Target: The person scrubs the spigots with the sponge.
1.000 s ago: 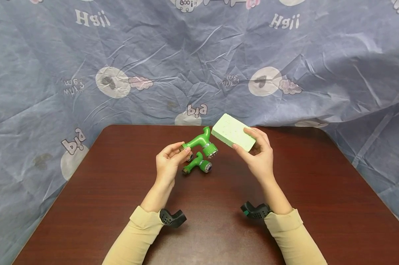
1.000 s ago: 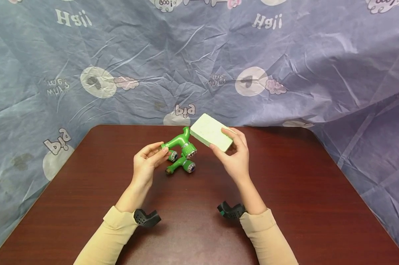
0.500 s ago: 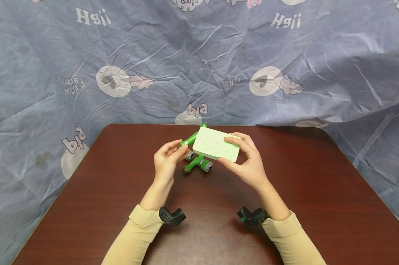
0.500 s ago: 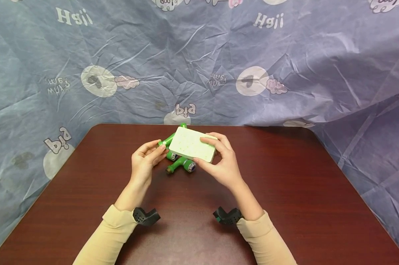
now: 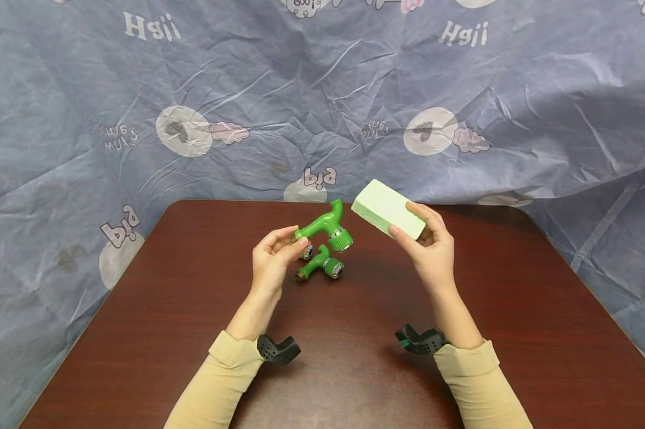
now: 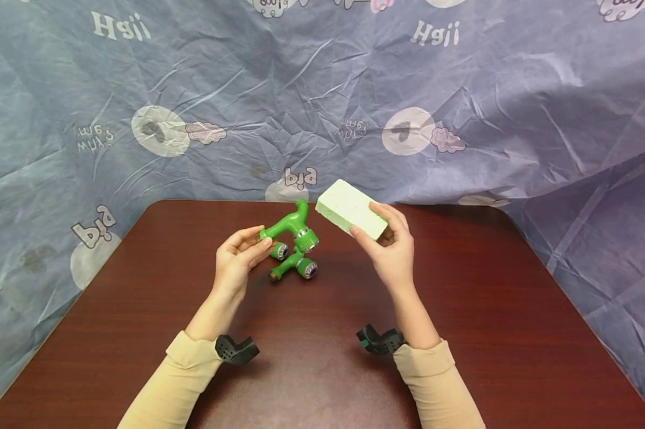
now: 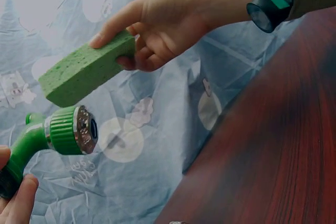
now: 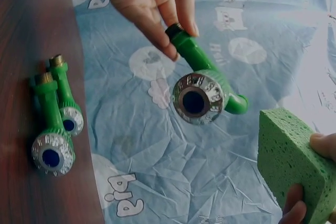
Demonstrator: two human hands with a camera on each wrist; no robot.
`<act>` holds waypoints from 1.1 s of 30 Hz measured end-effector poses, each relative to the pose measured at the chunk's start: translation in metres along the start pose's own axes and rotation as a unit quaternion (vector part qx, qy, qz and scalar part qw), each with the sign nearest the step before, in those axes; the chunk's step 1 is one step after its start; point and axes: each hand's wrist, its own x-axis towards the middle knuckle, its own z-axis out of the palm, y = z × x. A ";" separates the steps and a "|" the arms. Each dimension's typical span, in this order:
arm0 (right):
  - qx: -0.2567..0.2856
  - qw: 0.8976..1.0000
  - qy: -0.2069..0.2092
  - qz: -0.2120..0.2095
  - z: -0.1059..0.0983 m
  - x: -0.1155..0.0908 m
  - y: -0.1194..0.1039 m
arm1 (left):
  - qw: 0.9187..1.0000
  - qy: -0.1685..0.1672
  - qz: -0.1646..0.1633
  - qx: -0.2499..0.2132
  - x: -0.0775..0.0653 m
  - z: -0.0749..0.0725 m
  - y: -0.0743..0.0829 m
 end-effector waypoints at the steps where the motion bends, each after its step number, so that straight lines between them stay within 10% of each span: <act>1: 0.008 1.000 -0.001 0.007 0.000 0.000 0.000 | 1.000 -0.005 -0.003 0.002 0.000 0.000 0.000; 18: -0.015 0.994 -0.100 0.037 0.001 -0.003 0.000 | 0.998 -0.014 -0.034 -0.048 0.000 -0.001 0.005; 26: 0.010 0.998 -0.058 0.024 -0.001 -0.001 0.001 | 0.998 -0.024 -0.036 -0.040 -0.001 0.001 0.003; 33: -0.009 0.994 -0.105 0.018 0.003 -0.005 0.001 | 0.998 -0.007 -0.033 -0.051 0.001 0.000 0.006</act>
